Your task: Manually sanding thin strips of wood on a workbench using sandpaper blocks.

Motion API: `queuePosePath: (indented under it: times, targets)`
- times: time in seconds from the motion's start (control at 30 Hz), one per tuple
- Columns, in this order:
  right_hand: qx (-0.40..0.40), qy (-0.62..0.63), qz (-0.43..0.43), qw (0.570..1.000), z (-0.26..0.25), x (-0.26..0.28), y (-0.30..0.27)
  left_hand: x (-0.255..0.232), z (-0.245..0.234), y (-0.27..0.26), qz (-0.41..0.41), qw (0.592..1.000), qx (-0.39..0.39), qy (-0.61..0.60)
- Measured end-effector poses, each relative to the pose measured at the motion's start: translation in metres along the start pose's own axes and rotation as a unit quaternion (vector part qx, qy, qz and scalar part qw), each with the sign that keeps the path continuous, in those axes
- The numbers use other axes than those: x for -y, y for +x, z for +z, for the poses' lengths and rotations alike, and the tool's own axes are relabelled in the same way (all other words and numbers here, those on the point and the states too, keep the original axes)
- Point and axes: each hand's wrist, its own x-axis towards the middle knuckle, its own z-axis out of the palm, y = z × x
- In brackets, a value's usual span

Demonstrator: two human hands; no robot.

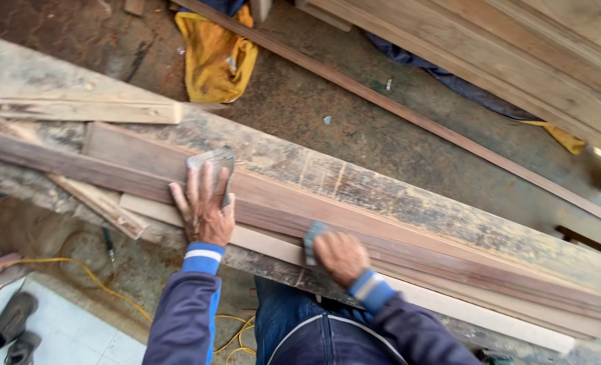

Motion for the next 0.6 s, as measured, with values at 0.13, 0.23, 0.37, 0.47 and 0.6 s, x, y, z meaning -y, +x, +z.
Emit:
queuePosePath:
  times: [0.13,0.23,0.37,0.47,0.6]
  targets:
    - [0.044,-0.030,0.076,0.996,0.006,-0.059,-0.081,0.007,0.012,-0.002,0.007,1.000,-0.014,-0.021]
    - [-0.020,-0.049,0.101,0.993,-0.023,-0.049,-0.076,0.004,0.005,-0.002,-0.001,0.999,-0.002,-0.036]
    - [-0.018,-0.052,0.070,0.996,0.021,0.006,0.010,0.005,0.005,-0.002,0.005,1.000,-0.008,-0.028]
    - [0.088,-0.087,0.023,0.992,0.042,0.053,0.079,0.005,0.002,0.000,0.015,0.999,-0.011,-0.034]
    - [0.096,-0.060,0.006,0.994,0.028,0.044,0.070,0.027,-0.007,0.006,0.043,0.997,0.045,-0.043]
